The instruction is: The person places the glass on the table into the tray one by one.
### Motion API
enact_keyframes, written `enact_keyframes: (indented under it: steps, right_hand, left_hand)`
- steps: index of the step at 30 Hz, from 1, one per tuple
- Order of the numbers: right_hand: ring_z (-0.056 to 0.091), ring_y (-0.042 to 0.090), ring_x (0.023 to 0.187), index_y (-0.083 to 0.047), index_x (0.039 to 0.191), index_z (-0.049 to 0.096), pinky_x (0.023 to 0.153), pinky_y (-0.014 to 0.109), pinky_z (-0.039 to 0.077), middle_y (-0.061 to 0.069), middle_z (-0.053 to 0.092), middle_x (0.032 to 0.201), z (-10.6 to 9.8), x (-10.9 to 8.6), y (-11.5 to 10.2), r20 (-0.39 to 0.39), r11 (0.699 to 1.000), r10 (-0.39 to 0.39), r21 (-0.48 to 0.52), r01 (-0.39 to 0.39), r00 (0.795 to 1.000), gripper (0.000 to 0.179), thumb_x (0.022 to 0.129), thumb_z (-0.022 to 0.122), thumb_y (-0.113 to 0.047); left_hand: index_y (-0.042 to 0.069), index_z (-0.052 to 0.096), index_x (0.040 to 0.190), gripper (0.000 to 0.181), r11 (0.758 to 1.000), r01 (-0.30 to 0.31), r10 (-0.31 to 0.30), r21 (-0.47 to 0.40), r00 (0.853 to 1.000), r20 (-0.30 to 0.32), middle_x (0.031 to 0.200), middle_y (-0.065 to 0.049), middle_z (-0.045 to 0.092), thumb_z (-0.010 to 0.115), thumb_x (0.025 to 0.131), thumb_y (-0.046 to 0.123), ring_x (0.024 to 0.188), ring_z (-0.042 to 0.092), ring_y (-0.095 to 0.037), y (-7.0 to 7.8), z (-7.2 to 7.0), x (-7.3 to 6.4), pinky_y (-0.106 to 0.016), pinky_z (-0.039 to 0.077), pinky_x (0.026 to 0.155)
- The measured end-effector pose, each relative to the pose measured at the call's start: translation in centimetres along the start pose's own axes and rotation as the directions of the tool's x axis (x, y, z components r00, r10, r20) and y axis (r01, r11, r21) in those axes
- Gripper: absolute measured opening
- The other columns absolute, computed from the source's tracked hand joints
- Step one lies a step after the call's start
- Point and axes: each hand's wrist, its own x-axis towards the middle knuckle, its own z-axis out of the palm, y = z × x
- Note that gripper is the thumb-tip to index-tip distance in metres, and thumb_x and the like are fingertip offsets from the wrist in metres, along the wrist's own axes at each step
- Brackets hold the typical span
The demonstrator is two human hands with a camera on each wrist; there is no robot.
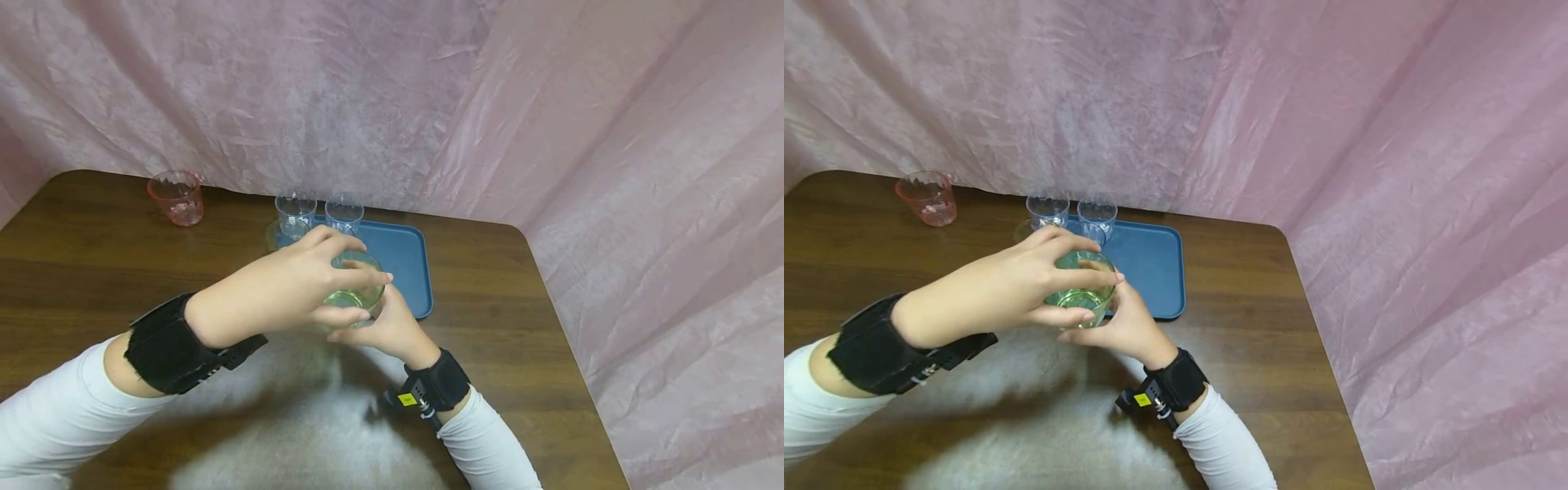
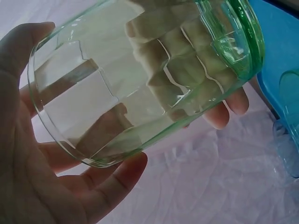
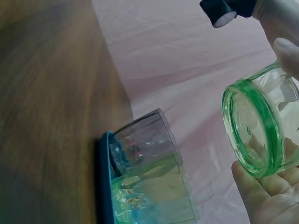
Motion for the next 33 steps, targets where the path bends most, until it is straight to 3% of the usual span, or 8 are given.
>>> enact_keyframes:
  steps: [3, 8, 16, 21, 23, 26, 29, 33]
  right_hand:
    - [0.054, 0.021, 0.117, -0.005, 0.134, 0.045, 0.103, 0.049, 0.042, 0.018, 0.059, 0.127, 0.1, -0.1, 0.2, -0.01, 1.0, 0.003, 0.005, -0.003, 1.0, 0.078, 0.066, 0.08, 0.008]
    - [0.053, 0.026, 0.121, -0.004, 0.132, 0.042, 0.102, 0.052, 0.043, 0.02, 0.059, 0.128, 0.0, -0.2, 0.3, -0.041, 1.0, 0.019, -0.012, -0.019, 0.999, 0.079, 0.064, 0.081, 0.009]
    - [0.053, 0.027, 0.12, -0.005, 0.133, 0.042, 0.102, 0.05, 0.044, 0.019, 0.058, 0.128, -0.7, 0.4, 0.1, -0.105, 0.995, -0.034, -0.099, 0.024, 0.994, 0.081, 0.064, 0.083, 0.005]
    - [0.05, 0.028, 0.125, -0.002, 0.135, 0.038, 0.107, 0.047, 0.04, 0.021, 0.053, 0.134, -2.0, 1.0, 2.3, -0.156, 0.995, -0.077, -0.07, 0.067, 0.985, 0.08, 0.067, 0.08, 0.009]
    - [0.05, 0.028, 0.125, -0.002, 0.135, 0.039, 0.107, 0.044, 0.039, 0.02, 0.053, 0.135, -2.8, 1.4, 3.4, -0.196, 0.995, -0.085, -0.061, 0.074, 0.977, 0.079, 0.068, 0.079, 0.009]
    - [0.051, 0.028, 0.124, -0.004, 0.134, 0.041, 0.106, 0.04, 0.041, 0.018, 0.055, 0.134, -4.1, 2.0, 4.3, -0.272, 0.998, -0.055, -0.035, 0.047, 0.961, 0.077, 0.069, 0.079, 0.009]
    - [0.051, 0.026, 0.124, -0.005, 0.133, 0.041, 0.104, 0.038, 0.044, 0.018, 0.055, 0.134, -5.5, 2.6, 5.0, -0.336, 1.0, -0.017, 0.009, 0.021, 0.942, 0.075, 0.07, 0.078, 0.01]
    - [0.049, 0.024, 0.126, -0.007, 0.132, 0.04, 0.106, 0.038, 0.042, 0.015, 0.054, 0.136, -7.2, 3.5, 5.9, -0.391, 1.0, 0.028, 0.007, -0.027, 0.92, 0.075, 0.07, 0.079, 0.008]
  left_hand:
    - [0.024, 0.064, 0.123, 0.044, 1.0, 0.017, -0.017, -0.012, 1.0, 0.005, 0.124, -0.02, 0.057, 0.07, 0.083, 0.041, 0.111, 0.05, -0.037, -0.1, 0.2, -0.2, -0.051, 0.055, 0.079]
    - [0.022, 0.059, 0.13, 0.052, 0.997, 0.07, -0.069, -0.036, 0.998, 0.013, 0.131, -0.018, 0.054, 0.067, 0.084, 0.046, 0.116, 0.049, -0.037, -0.3, 0.2, -0.5, -0.054, 0.05, 0.089]
    - [0.023, 0.041, 0.144, 0.067, 0.984, 0.162, -0.162, -0.077, 0.987, -0.004, 0.136, -0.016, 0.05, 0.063, 0.087, 0.05, 0.122, 0.046, -0.035, -1.2, 0.5, -1.6, -0.054, 0.047, 0.095]
    - [0.025, 0.037, 0.146, 0.068, 0.958, 0.269, -0.272, -0.096, 0.962, -0.024, 0.136, -0.011, 0.05, 0.063, 0.088, 0.049, 0.123, 0.046, -0.031, -2.3, 0.6, -3.0, -0.054, 0.045, 0.098]
    - [0.025, 0.037, 0.146, 0.068, 0.937, 0.333, -0.338, -0.101, 0.94, -0.035, 0.136, -0.011, 0.05, 0.062, 0.088, 0.049, 0.124, 0.045, -0.031, -3.0, 0.7, -3.9, -0.055, 0.043, 0.098]
    - [0.021, 0.037, 0.146, 0.066, 0.892, 0.432, -0.442, -0.133, 0.895, -0.062, 0.135, -0.013, 0.049, 0.061, 0.09, 0.046, 0.122, 0.046, -0.031, -4.1, 1.1, -5.5, -0.055, 0.042, 0.098]
    - [0.014, 0.038, 0.144, 0.063, 0.832, 0.517, -0.542, -0.2, 0.834, -0.102, 0.132, -0.017, 0.051, 0.061, 0.092, 0.04, 0.119, 0.047, -0.033, -5.6, 2.1, -7.2, -0.056, 0.04, 0.097]
    - [0.009, 0.04, 0.142, 0.056, 0.74, 0.606, -0.659, -0.292, 0.739, -0.138, 0.127, -0.023, 0.052, 0.057, 0.095, 0.036, 0.115, 0.049, -0.037, -7.9, 4.2, -9.5, -0.058, 0.04, 0.094]
